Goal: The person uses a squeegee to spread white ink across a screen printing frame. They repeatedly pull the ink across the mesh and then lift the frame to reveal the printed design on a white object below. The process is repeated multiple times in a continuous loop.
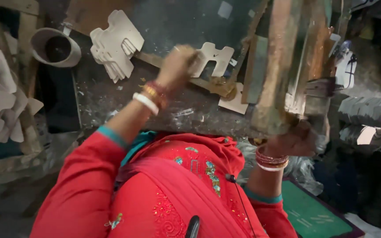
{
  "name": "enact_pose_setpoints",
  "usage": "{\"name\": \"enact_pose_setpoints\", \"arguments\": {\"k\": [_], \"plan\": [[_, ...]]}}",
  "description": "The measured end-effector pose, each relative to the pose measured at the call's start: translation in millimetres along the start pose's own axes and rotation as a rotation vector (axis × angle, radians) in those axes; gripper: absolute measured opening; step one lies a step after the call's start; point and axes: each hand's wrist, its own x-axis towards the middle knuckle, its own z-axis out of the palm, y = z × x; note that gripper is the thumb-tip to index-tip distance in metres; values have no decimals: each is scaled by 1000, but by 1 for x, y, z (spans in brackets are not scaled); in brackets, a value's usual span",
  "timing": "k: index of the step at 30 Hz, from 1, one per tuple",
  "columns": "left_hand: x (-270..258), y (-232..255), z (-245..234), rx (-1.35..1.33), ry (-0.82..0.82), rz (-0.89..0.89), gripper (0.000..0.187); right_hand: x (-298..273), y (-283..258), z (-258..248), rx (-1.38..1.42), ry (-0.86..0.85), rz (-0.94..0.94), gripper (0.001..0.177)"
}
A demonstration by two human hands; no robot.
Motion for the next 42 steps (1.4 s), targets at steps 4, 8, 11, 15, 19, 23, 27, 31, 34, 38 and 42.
{"name": "enact_pose_setpoints", "arguments": {"k": [4, 8, 11, 15, 19, 23, 27, 31, 34, 38, 42], "plan": [[43, -32, 30, 481, 225, 21, 31, 19, -14, -3, 277, 155, 65, 30], [70, -37, 43, 474, 160, -98, 25, 3, 31, 6, 399, 275, 86, 27], [85, -71, 34, 237, 171, -227, 24, 8, 44, 0, 346, 308, 46, 22], [73, -90, -57, -188, 658, -181, 27, 14, 37, -7, -47, 295, -192, 21], [5, -107, -115, 202, 853, -120, 32, 0, 52, 0, -20, 296, -38, 28], [-56, -72, -109, 635, 516, -201, 48, 20, -4, -1, 280, 284, 107, 33], [-53, -71, -101, 800, 401, -67, 60, 27, -10, -5, 416, 267, 194, 38], [-47, -84, -102, 613, 371, -206, 24, 36, 22, -19, -402, 276, -372, 41], [-42, -49, -85, 448, 416, -85, 16, 15, 64, -8, -342, 293, -378, 38], [-46, -7, -38, 489, 265, 114, 12, 9, 67, -20, -110, 319, -175, 25], [-42, -10, -57, 493, 341, 68, 24, 8, 72, -29, -458, 277, -397, 19]]}}
